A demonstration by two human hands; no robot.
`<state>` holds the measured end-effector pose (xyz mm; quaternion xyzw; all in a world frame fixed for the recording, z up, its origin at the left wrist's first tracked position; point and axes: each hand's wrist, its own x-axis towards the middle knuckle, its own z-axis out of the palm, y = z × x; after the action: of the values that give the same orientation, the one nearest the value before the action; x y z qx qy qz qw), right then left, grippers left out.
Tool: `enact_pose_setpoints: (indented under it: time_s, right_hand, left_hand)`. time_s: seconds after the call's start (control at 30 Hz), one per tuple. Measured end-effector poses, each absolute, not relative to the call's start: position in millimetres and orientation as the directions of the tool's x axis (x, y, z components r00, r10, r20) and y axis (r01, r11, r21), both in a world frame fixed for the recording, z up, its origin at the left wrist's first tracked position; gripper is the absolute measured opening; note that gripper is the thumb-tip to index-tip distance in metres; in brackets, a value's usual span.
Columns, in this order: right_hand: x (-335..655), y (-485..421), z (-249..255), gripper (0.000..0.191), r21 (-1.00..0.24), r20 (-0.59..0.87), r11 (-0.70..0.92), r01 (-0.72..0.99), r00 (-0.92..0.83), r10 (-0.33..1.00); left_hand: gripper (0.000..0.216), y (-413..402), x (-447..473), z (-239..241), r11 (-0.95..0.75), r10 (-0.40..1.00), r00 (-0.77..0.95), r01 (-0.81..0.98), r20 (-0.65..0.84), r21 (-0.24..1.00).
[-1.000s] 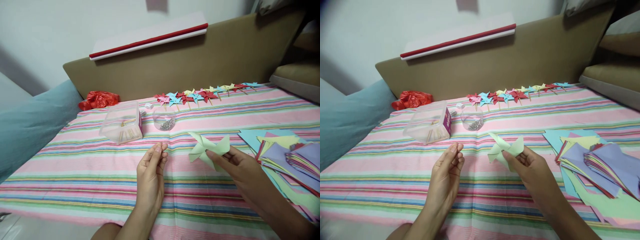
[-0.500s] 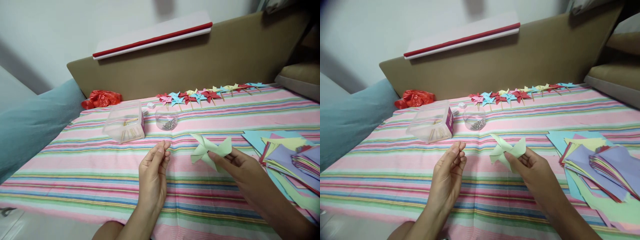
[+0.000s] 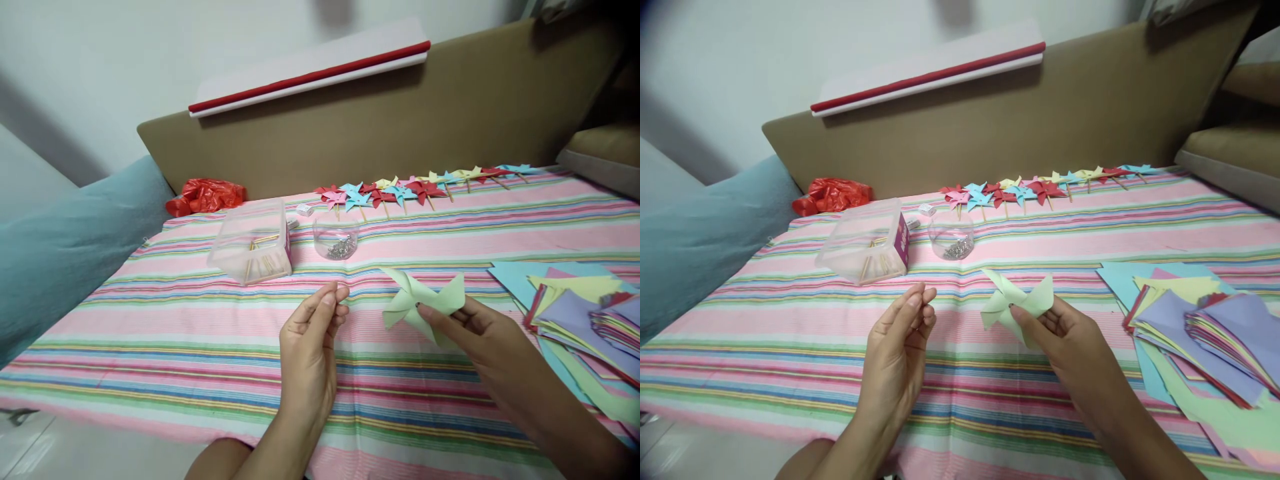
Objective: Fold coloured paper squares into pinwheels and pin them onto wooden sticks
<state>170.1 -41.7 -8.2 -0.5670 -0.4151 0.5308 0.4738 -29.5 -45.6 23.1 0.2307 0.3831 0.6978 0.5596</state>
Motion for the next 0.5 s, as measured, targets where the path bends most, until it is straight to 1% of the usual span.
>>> enact_pose_setpoints:
  time_s: [0.17,0.33,0.5]
  right_hand:
    - [169.8,-41.7,-8.8,0.038,-0.98,-0.199,-0.199,-0.008,0.069,0.978]
    - [167.6,-43.0,-8.1,0.044,-0.981,-0.194,-0.194,-0.001,0.067,0.979]
    - [164.6,-44.3,-3.8,0.037,-0.979,-0.204,-0.203,-0.022,0.062,0.977]
  left_hand:
    - [0.018,-46.7,-27.7,24.6,-0.099,0.953,-0.291,-0.565,-0.086,0.819]
    - [0.016,-50.0,-25.7,24.3,-0.123,0.95,-0.311,-0.483,-0.039,0.867]
    - [0.015,-52.9,-24.1,24.1,-0.151,0.946,-0.322,-0.402,0.015,0.903]
